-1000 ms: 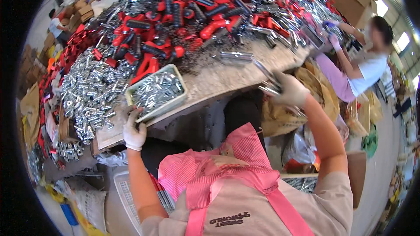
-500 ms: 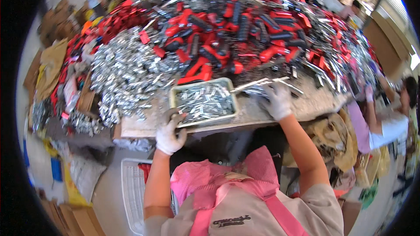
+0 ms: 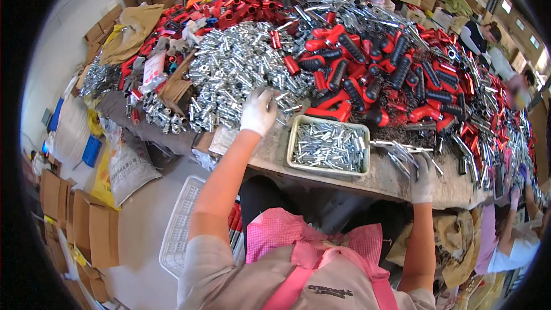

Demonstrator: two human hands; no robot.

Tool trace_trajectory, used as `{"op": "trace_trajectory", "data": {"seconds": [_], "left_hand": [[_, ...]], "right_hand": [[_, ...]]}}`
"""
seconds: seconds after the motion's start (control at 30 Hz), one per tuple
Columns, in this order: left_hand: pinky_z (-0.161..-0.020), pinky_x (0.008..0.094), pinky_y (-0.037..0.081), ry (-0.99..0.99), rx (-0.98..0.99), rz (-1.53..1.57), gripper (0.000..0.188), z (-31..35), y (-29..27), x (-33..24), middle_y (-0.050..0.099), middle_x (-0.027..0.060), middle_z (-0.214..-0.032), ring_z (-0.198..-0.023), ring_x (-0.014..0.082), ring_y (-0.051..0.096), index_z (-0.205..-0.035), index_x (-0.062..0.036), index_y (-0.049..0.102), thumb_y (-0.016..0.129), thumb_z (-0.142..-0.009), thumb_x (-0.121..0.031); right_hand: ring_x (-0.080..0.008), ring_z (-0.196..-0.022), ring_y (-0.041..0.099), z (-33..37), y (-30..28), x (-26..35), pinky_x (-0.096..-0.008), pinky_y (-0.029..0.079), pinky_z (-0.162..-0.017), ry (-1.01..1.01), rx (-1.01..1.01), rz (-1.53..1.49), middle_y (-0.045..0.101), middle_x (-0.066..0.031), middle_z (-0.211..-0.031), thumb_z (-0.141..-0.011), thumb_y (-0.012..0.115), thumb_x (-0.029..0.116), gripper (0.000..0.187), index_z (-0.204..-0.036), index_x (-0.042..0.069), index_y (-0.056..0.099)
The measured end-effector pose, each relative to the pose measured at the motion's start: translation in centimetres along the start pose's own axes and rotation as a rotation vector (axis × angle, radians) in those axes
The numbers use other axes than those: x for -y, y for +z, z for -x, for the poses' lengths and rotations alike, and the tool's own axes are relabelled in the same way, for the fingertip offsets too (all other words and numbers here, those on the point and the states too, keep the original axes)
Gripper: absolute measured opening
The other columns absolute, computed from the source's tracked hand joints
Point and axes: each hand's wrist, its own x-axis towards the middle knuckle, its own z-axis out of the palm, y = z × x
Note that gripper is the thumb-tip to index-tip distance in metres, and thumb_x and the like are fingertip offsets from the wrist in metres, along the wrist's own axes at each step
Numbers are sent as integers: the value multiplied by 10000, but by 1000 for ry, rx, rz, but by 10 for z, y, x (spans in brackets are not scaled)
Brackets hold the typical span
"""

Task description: Assembling various metal and plastic components to create a hand-held toggle clamp or similar manual tool.

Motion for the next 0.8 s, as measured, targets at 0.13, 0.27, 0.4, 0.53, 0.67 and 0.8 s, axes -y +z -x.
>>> {"op": "trace_trajectory", "data": {"seconds": [0.13,0.27,0.4,0.53,0.67,0.8], "left_hand": [[-884,405,436,24,81,-316,266,-51,29,41,583,89,-1060,-1014,293,519,-986,-139,626,531,-743,-87],[-894,397,426,-20,184,-486,305,-90,43,50,592,73,-1052,-1043,275,509,-1044,-168,632,541,-756,-128],[-865,403,440,78,63,-307,258,-125,65,39,607,93,-982,-964,289,546,-984,-149,638,553,-740,-140],[-866,402,445,111,145,-345,232,-158,99,34,615,122,-1015,-970,288,553,-975,-124,638,531,-775,-169],[-851,358,473,-332,565,-583,287,-195,134,40,622,94,-1129,-1077,256,580,-1050,-123,657,485,-824,-162],[-874,332,450,-475,756,-601,354,-216,145,8,586,56,-1207,-1124,221,553,-1145,-101,618,467,-844,-209]], "right_hand": [[-289,-921,549,18,21,-10,-354,434,-817,258,4,-311,561,-155,-1005,-882,555,131,216,-1044,-12,559],[-274,-935,557,26,30,-12,-344,430,-846,415,-197,-325,576,-159,-1018,-904,546,176,264,-1074,-26,554],[-281,-928,560,24,31,-8,-347,434,-840,362,-230,-305,577,-159,-1010,-895,549,141,226,-1048,-25,562],[-294,-891,569,23,28,-3,-353,453,-797,302,-212,-302,572,-163,-968,-857,549,38,191,-1040,-14,567],[-263,-860,559,25,29,-2,-335,445,-787,312,-213,-330,563,-145,-952,-855,537,27,179,-1026,-21,564],[-224,-833,554,25,26,-1,-305,443,-774,322,-173,-331,555,-127,-936,-842,553,18,155,-989,-31,562]]}}
